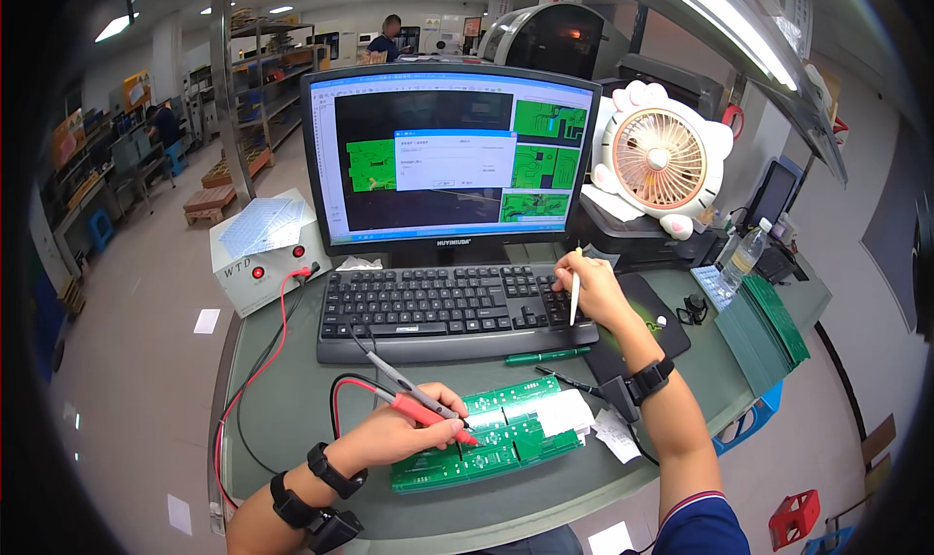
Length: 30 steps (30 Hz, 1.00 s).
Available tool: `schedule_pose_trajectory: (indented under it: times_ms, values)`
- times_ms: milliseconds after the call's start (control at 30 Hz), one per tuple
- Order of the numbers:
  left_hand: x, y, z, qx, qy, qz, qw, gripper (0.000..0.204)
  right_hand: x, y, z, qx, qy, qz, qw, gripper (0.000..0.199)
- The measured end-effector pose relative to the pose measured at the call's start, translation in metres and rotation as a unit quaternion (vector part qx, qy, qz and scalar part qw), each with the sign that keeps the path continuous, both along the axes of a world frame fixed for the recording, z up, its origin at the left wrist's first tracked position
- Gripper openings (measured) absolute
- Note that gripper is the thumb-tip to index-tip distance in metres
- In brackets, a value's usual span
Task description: Test a printed circuit board using a multimeter probe and marking test points.
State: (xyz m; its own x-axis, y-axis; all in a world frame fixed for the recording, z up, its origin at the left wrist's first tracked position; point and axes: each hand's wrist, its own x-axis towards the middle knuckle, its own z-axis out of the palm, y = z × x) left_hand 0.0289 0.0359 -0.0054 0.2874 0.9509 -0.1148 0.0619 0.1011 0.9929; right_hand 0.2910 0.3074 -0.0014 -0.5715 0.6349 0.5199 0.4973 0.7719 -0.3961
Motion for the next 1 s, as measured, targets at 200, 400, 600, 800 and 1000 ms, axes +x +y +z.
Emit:
schedule_pose_trajectory:
  times_ms: [200, 400, 600, 800, 1000]
  values:
    - [-0.001, -0.002, 0.002, 0.000, 0.001, 0.000, 1.000, 0.023, 0.006, -0.016, 0.021, -0.093, -0.004, 0.031, 0.995, 0.016]
    - [-0.002, 0.001, 0.004, 0.009, 0.021, 0.015, 1.000, 0.025, 0.015, -0.016, -0.001, 0.035, -0.110, 0.028, 0.993, 0.012]
    - [-0.001, -0.001, 0.005, 0.008, 0.023, 0.017, 1.000, 0.025, -0.003, -0.004, 0.005, -0.037, -0.148, 0.014, 0.988, 0.013]
    - [0.001, -0.001, 0.001, 0.014, 0.010, 0.012, 1.000, 0.025, -0.001, 0.022, 0.000, 0.037, -0.095, -0.068, 0.993, 0.015]
    - [0.001, -0.001, 0.003, 0.008, 0.018, 0.015, 1.000, 0.025, 0.019, 0.018, -0.008, 0.033, -0.117, -0.106, 0.987, 0.016]
